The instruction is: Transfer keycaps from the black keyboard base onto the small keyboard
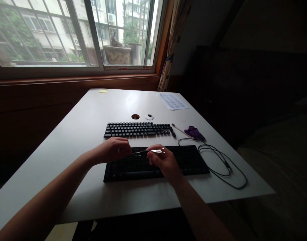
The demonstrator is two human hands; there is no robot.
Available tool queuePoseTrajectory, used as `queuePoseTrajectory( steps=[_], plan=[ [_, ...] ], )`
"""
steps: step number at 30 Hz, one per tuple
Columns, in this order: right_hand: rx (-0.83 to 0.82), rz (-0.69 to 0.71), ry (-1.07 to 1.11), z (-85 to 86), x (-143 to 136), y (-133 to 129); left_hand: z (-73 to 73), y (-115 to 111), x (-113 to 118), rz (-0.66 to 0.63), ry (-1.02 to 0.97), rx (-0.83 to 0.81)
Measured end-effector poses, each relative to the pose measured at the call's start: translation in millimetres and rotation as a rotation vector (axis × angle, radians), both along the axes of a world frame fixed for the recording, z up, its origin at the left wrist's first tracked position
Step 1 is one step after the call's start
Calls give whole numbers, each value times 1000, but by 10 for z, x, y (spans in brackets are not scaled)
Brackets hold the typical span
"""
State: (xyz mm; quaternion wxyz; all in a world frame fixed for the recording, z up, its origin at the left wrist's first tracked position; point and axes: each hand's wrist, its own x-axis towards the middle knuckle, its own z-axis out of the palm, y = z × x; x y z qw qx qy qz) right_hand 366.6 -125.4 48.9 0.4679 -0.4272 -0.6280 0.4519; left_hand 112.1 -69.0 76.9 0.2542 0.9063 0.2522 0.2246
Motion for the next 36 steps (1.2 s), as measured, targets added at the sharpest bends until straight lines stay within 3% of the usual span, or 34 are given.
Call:
queuePoseTrajectory(
  steps=[3,6,8,12,16,22,28,36],
  plan=[
    [40,-29,38,-13,-152,-30,89,-13,-42,-92,44,-61],
    [60,-20,-1,-4,-274,-44,73,33,-206,-104,104,-103],
    [84,16,-54,5,-354,-58,-18,67,-379,-45,97,-72],
    [141,173,-217,24,-560,-96,-316,49,-758,191,9,103],
    [231,220,-359,67,-792,-103,-545,-60,-958,214,-2,125],
    [299,193,-406,168,-991,-69,-671,-94,-845,157,2,151],
    [278,232,-465,101,-1089,-74,-747,-26,-820,103,-9,133],
    [477,248,-659,82,-1262,-58,-741,-3,-830,119,-8,117]
  ],
)
